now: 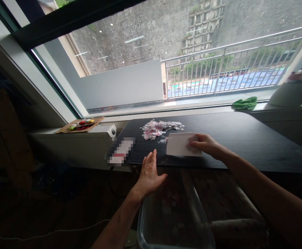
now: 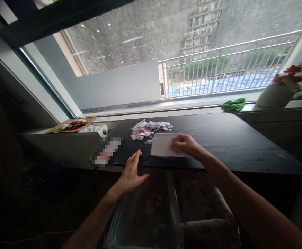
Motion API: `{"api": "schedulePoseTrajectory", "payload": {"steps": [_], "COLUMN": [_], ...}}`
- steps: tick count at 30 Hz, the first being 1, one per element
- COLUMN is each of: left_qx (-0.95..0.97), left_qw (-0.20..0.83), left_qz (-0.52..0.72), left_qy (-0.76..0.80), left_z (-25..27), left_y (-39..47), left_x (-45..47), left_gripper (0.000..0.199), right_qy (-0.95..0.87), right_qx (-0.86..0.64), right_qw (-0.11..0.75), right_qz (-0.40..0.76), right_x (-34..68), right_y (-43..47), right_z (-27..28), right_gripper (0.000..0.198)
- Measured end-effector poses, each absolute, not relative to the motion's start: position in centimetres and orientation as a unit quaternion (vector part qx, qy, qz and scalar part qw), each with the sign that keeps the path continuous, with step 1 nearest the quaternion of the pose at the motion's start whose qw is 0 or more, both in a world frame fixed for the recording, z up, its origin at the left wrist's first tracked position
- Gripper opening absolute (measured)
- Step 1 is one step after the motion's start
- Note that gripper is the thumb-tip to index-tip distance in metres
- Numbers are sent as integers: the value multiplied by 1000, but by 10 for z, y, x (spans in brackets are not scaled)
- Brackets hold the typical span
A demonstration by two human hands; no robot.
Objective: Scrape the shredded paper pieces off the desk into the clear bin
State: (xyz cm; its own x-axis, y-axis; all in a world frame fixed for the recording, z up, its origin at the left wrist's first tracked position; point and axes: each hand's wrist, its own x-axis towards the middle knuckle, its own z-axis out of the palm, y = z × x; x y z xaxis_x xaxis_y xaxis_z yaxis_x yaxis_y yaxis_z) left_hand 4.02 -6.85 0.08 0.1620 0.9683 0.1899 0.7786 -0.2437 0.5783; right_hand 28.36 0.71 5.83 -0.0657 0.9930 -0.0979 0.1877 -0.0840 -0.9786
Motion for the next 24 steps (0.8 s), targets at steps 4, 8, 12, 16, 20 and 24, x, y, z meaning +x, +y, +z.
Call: {"api": "schedulePoseTrajectory", "payload": {"steps": [4,8,12,16,20,24], "left_qx": [745,742,739,730,731,735], "left_qw": [172,177,185,188,190,197], "left_qz": [272,274,277,266,265,272], "left_qy": [585,585,586,601,599,589], "left_z": [-1,0,3,7,8,6], "left_y": [-68,-68,-68,-68,-69,-69], "left_x": [38,38,39,41,41,40], "left_gripper": [93,93,92,92,90,91], "right_qy": [-535,-541,-541,-529,-517,-521], "right_qx": [-554,-556,-528,-528,-537,-522], "right_qw": [405,403,369,386,400,380], "right_qz": [493,486,541,541,533,558], "right_x": [287,292,293,288,279,274], "right_y": [9,10,7,8,8,2], "right_z": [53,48,49,51,53,56], "right_gripper": [12,11,12,12,13,16]}}
